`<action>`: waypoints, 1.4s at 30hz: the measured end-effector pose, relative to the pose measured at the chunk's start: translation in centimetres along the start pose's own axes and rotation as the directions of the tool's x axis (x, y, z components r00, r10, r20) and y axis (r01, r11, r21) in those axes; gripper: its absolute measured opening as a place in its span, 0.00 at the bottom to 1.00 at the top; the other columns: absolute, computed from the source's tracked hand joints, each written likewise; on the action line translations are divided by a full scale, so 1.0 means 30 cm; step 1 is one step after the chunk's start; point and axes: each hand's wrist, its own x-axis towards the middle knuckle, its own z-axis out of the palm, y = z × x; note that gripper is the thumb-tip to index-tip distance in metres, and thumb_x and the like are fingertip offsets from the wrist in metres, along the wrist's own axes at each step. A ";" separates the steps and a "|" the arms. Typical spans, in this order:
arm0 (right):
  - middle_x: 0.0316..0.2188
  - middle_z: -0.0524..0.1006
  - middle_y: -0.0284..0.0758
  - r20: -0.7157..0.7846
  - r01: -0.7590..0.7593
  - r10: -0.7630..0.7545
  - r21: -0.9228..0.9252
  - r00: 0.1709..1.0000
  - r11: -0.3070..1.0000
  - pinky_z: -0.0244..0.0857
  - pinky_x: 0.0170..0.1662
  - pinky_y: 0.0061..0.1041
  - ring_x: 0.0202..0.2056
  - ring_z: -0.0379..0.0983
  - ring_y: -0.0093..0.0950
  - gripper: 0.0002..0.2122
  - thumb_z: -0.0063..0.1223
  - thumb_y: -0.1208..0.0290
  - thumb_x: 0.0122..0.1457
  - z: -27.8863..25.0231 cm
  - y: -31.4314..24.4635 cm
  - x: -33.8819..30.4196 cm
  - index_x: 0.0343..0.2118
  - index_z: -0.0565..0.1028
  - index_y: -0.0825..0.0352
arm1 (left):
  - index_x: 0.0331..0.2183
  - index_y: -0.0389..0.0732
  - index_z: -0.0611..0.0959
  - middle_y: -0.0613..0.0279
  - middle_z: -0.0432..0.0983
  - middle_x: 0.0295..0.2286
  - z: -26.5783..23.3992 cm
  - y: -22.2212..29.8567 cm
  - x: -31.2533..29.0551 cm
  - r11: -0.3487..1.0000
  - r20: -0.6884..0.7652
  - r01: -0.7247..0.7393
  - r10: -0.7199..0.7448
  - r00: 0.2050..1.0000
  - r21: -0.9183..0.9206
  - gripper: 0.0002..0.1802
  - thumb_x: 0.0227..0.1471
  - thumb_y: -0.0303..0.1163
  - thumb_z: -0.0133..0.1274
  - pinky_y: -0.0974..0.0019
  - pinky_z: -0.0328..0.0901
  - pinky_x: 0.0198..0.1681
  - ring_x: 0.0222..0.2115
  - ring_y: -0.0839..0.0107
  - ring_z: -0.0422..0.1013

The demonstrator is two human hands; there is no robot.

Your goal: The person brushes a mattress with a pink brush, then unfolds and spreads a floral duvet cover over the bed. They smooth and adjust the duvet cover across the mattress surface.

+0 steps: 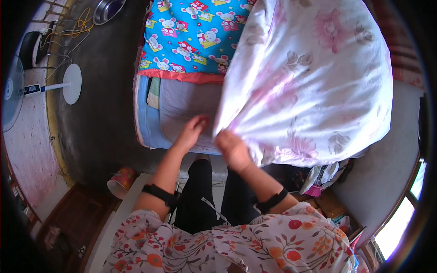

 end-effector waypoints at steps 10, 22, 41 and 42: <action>0.36 0.70 0.42 0.308 -0.196 0.028 0.530 0.951 0.825 0.65 0.39 0.35 0.38 0.69 0.43 0.08 0.49 0.76 0.56 0.060 -0.118 -0.053 0.38 0.70 0.68 | 0.46 0.37 0.76 0.56 0.77 0.38 0.075 0.264 0.217 0.804 0.152 0.189 -0.125 0.981 -0.564 0.22 0.53 0.41 0.49 0.61 0.69 0.43 0.37 0.66 0.74; 0.34 0.72 0.43 0.475 -0.537 0.323 0.432 0.818 0.725 0.65 0.41 0.36 0.37 0.71 0.42 0.11 0.49 0.63 0.60 0.158 -0.050 -0.039 0.39 0.74 0.65 | 0.53 0.33 0.69 0.53 0.68 0.51 -0.399 0.382 0.181 0.656 -0.060 -0.072 0.041 0.997 -0.752 0.25 0.56 0.35 0.46 0.55 0.56 0.57 0.53 0.60 0.64; 0.30 0.70 0.36 0.148 0.246 0.964 0.965 -0.219 -0.093 0.74 0.31 0.29 0.31 0.73 0.29 0.13 0.49 0.66 0.62 0.689 -0.318 0.007 0.42 0.65 0.70 | 0.55 0.36 0.66 0.59 0.67 0.52 -0.888 0.430 0.213 0.945 0.099 0.297 -0.285 0.953 -0.134 0.27 0.61 0.45 0.43 0.61 0.61 0.55 0.52 0.66 0.66; 0.28 0.70 0.35 0.141 0.301 0.980 0.949 -0.140 -0.094 0.74 0.30 0.29 0.30 0.73 0.29 0.13 0.48 0.65 0.62 0.706 -0.303 0.034 0.41 0.66 0.70 | 0.55 0.36 0.66 0.59 0.67 0.52 -0.900 0.418 0.210 0.949 0.078 0.290 -0.282 0.956 -0.123 0.28 0.61 0.45 0.43 0.61 0.61 0.55 0.52 0.66 0.65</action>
